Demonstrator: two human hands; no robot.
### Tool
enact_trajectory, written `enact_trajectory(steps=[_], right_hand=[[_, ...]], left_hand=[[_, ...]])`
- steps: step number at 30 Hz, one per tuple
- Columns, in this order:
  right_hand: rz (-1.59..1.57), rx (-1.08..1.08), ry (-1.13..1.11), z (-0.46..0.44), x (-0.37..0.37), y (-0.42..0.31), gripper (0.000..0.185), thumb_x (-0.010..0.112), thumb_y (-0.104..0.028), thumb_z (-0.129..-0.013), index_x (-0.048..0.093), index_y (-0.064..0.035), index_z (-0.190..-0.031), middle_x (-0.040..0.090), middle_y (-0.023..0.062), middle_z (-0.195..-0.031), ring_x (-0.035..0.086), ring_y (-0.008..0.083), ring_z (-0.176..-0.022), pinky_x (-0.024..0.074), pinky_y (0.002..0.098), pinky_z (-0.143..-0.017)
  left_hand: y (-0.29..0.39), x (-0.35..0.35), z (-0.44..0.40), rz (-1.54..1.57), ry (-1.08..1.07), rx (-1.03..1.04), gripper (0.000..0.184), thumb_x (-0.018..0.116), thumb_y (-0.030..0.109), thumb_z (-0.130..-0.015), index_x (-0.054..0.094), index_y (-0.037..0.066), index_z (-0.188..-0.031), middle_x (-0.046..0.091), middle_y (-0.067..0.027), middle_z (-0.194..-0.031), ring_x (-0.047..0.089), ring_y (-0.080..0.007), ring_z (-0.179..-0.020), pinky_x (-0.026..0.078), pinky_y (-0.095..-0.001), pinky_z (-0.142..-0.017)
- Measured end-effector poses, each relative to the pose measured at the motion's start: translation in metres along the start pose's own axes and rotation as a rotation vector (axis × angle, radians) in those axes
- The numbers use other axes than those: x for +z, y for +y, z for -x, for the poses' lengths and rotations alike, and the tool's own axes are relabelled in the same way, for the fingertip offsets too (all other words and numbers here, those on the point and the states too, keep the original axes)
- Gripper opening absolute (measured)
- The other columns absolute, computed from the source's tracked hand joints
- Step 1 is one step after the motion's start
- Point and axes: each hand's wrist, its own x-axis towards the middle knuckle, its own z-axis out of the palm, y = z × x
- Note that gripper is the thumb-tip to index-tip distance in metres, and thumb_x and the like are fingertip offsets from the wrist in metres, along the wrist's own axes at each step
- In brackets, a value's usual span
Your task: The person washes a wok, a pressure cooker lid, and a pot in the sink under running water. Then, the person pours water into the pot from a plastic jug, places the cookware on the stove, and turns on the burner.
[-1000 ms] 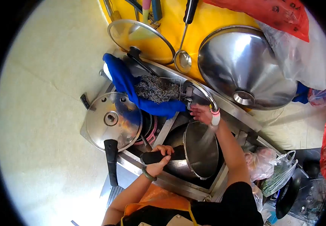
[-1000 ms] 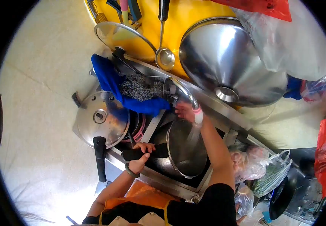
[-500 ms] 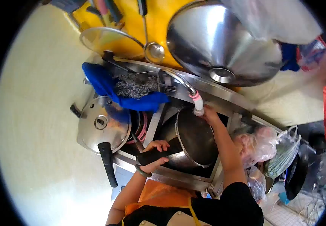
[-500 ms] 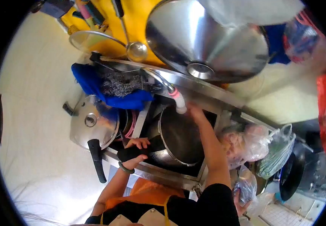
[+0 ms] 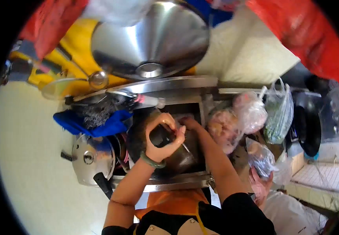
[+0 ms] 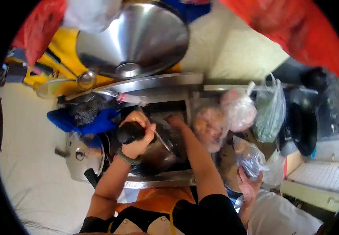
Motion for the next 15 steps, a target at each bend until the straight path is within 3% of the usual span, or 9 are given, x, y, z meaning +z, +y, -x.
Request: enact_trajectory(steps=[1, 4, 5, 7, 8, 10, 12, 14, 15], right_hand=[[-0.015, -0.005, -0.032, 0.003, 0.009, -0.001, 0.041, 0.042, -0.034, -0.089, 0.061, -0.0037, -0.109, 0.059, 0.0183, -0.111, 0.058, 0.0346, -0.099, 0.0434, 0.0412, -0.086], [0.105, -0.076, -0.131, 0.026, 0.005, -0.034, 0.036, 0.044, -0.022, -0.088, 0.055, -0.0134, -0.120, 0.056, 0.0185, -0.118, 0.057, 0.0331, -0.102, 0.0436, 0.0401, -0.089], [0.094, 0.005, -0.203, 0.038, 0.004, -0.045, 0.037, 0.044, -0.019, -0.088, 0.053, -0.0159, -0.123, 0.054, 0.0184, -0.120, 0.057, 0.0330, -0.103, 0.0436, 0.0401, -0.089], [0.278, -0.080, -0.295, 0.049, 0.002, -0.054, 0.039, 0.042, -0.016, -0.088, 0.049, -0.0181, -0.127, 0.052, 0.0181, -0.123, 0.056, 0.0334, -0.104, 0.0435, 0.0401, -0.090], [0.474, -0.249, -0.306, 0.044, 0.008, -0.043, 0.039, 0.042, -0.016, -0.089, 0.049, -0.0179, -0.128, 0.051, 0.0179, -0.124, 0.055, 0.0338, -0.105, 0.0434, 0.0402, -0.090], [0.051, 0.104, -0.313, 0.075, -0.002, -0.070, 0.042, 0.047, -0.021, -0.088, 0.047, -0.0170, -0.129, 0.053, 0.0162, -0.122, 0.055, 0.0315, -0.105, 0.0428, 0.0402, -0.090], [-0.322, 0.355, -0.295, 0.068, 0.012, -0.062, 0.043, 0.051, -0.025, -0.087, 0.048, -0.0143, -0.129, 0.055, 0.0143, -0.121, 0.055, 0.0289, -0.104, 0.0425, 0.0396, -0.090], [-0.349, 0.195, -0.289, 0.079, 0.018, -0.057, 0.041, 0.052, -0.027, -0.088, 0.050, -0.0157, -0.127, 0.053, 0.0105, -0.123, 0.054, 0.0297, -0.105, 0.0453, 0.0493, -0.085], [-0.375, 0.189, -0.277, 0.082, 0.020, -0.059, 0.041, 0.053, -0.029, -0.088, 0.050, -0.0157, -0.126, 0.053, 0.0099, -0.124, 0.054, 0.0303, -0.105, 0.0461, 0.0517, -0.083]], left_hand=[[0.009, 0.010, -0.007, 0.040, 0.006, -0.063, 0.025, 0.067, -0.004, -0.068, 0.044, 0.005, -0.071, 0.044, -0.0002, -0.067, 0.044, -0.0065, -0.060, 0.036, -0.0195, -0.055], [0.019, 0.027, -0.021, 0.088, 0.024, -0.239, 0.025, 0.067, -0.001, -0.070, 0.043, 0.005, -0.069, 0.043, 0.0004, -0.066, 0.043, -0.0053, -0.060, 0.037, -0.0194, -0.054], [0.022, 0.023, -0.024, -0.111, -0.105, -0.213, 0.025, 0.062, -0.006, -0.073, 0.040, 0.006, -0.074, 0.043, -0.0009, -0.070, 0.043, -0.0078, -0.063, 0.038, -0.0210, -0.057], [0.021, 0.028, -0.033, -0.161, -0.122, -0.239, 0.025, 0.063, -0.006, -0.072, 0.041, 0.005, -0.071, 0.043, -0.0003, -0.067, 0.042, -0.0069, -0.062, 0.038, -0.0211, -0.057], [0.020, 0.028, -0.036, -0.225, -0.151, -0.212, 0.025, 0.063, -0.006, -0.071, 0.041, 0.005, -0.070, 0.043, 0.0000, -0.066, 0.043, -0.0068, -0.062, 0.038, -0.0213, -0.057], [0.027, 0.028, -0.044, -0.273, -0.185, -0.237, 0.024, 0.063, -0.005, -0.072, 0.041, 0.006, -0.069, 0.046, -0.0007, -0.066, 0.046, -0.0079, -0.058, 0.041, -0.0225, -0.054], [0.032, 0.028, -0.051, -0.249, -0.128, -0.227, 0.026, 0.067, 0.006, -0.069, 0.042, 0.003, -0.063, 0.043, -0.0027, -0.053, 0.039, -0.0120, -0.051, 0.036, -0.0278, -0.050], [0.041, 0.024, -0.058, -0.213, -0.137, -0.182, 0.026, 0.067, 0.005, -0.069, 0.042, 0.004, -0.062, 0.045, -0.0021, -0.055, 0.042, -0.0108, -0.051, 0.037, -0.0270, -0.049], [0.052, 0.022, -0.061, -0.153, -0.144, -0.275, 0.026, 0.066, 0.003, -0.071, 0.041, 0.006, -0.063, 0.046, -0.0008, -0.058, 0.048, -0.0095, -0.051, 0.039, -0.0257, -0.048]])
